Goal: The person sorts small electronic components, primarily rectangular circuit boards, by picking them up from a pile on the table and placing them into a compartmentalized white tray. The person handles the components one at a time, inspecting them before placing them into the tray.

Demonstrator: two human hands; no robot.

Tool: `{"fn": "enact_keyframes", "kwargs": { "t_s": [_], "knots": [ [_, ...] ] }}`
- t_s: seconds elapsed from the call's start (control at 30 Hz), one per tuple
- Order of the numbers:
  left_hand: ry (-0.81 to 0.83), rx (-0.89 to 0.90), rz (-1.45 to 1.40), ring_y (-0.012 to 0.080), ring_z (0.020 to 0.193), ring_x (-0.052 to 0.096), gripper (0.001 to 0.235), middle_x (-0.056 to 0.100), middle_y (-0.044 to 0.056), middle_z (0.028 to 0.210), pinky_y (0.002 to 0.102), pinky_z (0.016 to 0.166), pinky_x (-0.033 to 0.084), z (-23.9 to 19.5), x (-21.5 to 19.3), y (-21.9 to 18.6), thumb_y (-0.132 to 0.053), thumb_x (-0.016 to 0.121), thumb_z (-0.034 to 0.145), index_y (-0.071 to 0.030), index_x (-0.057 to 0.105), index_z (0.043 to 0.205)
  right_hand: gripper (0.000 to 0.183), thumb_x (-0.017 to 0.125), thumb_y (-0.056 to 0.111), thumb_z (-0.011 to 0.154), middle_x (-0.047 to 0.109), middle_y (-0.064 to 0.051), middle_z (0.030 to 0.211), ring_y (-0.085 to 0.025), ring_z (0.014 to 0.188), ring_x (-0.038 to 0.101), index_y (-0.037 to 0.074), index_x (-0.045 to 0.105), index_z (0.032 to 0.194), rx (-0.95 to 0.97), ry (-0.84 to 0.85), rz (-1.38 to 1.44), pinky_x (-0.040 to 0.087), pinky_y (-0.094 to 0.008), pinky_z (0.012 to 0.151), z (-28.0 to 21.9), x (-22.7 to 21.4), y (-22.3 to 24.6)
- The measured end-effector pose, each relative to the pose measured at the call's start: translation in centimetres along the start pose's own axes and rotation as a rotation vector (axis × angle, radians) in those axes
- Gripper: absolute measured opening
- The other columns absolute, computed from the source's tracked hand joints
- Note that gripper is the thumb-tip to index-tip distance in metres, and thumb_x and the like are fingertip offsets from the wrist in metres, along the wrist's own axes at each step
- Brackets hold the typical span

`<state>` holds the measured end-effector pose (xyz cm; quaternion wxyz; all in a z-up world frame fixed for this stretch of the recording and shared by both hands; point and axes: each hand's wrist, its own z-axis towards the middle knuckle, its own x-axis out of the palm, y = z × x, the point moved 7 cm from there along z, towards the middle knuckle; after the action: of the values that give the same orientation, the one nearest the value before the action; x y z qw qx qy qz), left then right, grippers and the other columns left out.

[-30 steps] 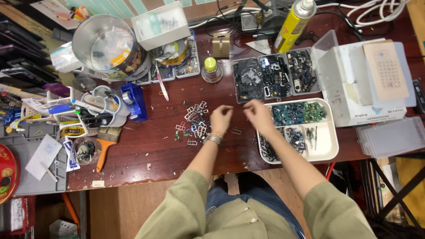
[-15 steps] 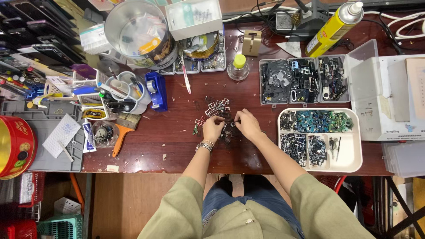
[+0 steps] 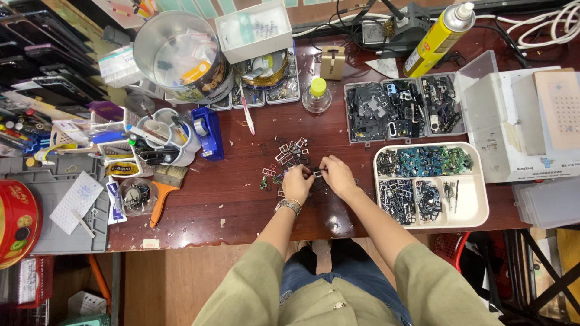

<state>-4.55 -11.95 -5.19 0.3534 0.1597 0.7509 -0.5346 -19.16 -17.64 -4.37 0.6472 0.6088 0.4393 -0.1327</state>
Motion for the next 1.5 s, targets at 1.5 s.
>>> {"fn": "enact_keyframes", "kwargs": {
  "t_s": [1.5],
  "knots": [
    [0.806,-0.243,-1.026,0.0237,0.093,0.075,0.021,0.074,0.014,0.105,0.034,0.086,0.064,-3.2,19.1,-11.7,0.000,0.071,0.091,0.007,0.072,0.111,0.015,0.071,0.010,0.094,0.073,-0.011,0.087,-0.015,0.073,0.069,-0.001,0.066,0.103,0.474,-0.257,0.913,0.059,-0.027,0.067,-14.7,-10.2,-17.0]
  ]
}}
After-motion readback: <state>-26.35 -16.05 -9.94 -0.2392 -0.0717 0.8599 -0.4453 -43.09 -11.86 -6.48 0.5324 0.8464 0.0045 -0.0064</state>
